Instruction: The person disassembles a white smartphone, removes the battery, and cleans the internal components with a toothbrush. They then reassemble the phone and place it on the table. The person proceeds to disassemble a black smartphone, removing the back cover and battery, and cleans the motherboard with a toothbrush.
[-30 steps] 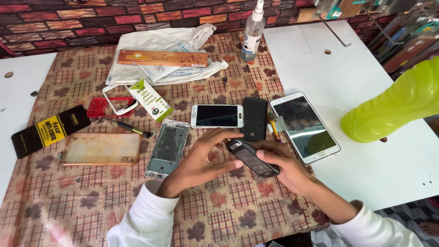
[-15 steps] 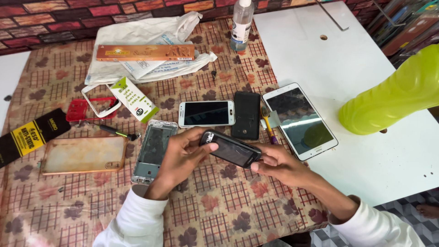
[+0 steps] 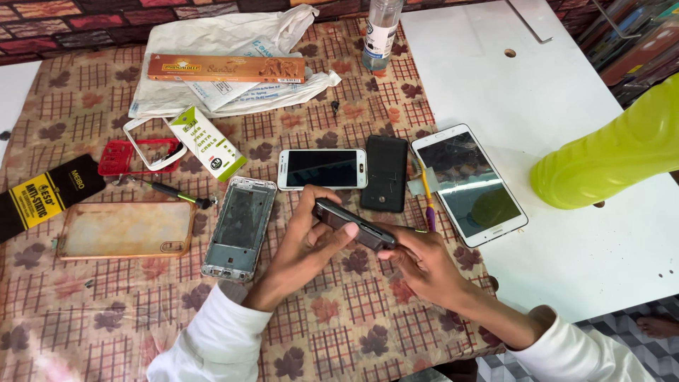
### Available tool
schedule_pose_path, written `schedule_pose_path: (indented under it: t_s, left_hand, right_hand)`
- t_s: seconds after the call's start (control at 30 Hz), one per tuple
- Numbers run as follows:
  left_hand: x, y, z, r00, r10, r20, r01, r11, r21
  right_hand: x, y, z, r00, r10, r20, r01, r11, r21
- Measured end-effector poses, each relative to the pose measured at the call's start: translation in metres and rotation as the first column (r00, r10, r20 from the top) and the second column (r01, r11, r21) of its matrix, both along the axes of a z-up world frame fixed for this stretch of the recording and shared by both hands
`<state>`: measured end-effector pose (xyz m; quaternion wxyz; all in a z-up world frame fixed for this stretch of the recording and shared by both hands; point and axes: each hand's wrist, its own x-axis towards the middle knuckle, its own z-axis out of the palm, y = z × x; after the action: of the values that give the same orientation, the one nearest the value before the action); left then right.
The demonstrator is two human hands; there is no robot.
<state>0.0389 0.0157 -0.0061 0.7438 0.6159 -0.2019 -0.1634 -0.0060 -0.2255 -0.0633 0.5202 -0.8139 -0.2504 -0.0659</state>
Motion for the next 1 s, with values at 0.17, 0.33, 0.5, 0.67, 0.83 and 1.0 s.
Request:
schedule_pose_path:
  t_s: [0.17,0.33,0.5,0.67,0.83,1.0]
  left_hand:
    - [-0.01,-0.008,-0.007,0.983,0.09,0.163,-0.088,0.996,-0.022]
    - [-0.016,-0.012,-0.011,0.985,0.168,0.037,-0.167,0.985,-0.037]
    - [-0.012,-0.01,0.0,0.963,0.262,0.057,-0.265,0.963,0.049]
    - [-0.015,-0.015,0.012,0.906,0.187,-0.38,-0.334,0.867,-0.37]
    - [-0.026,-0.025,0.006,0.877,-0.075,-0.474,-0.267,0.744,-0.612]
    - [-0.029,-0.026,0.001,0.786,-0.188,-0.589,-0.31,0.705,-0.638]
  right_hand:
    - [-0.001,0.0,0.003,0.965,-0.187,0.182,0.19,0.982,0.0]
    - [-0.011,0.002,0.005,0.914,-0.214,0.345,0.236,0.972,-0.022]
    - [-0.005,0.015,-0.005,0.932,-0.205,0.299,0.237,0.968,-0.077]
    - [-0.009,0.027,0.002,0.85,0.024,0.526,0.127,0.96,-0.25]
    - [-0.016,0.042,0.021,0.814,0.168,0.556,0.162,0.853,-0.496]
    - [-0.021,0.046,0.04,0.862,0.287,0.417,0.008,0.816,-0.579]
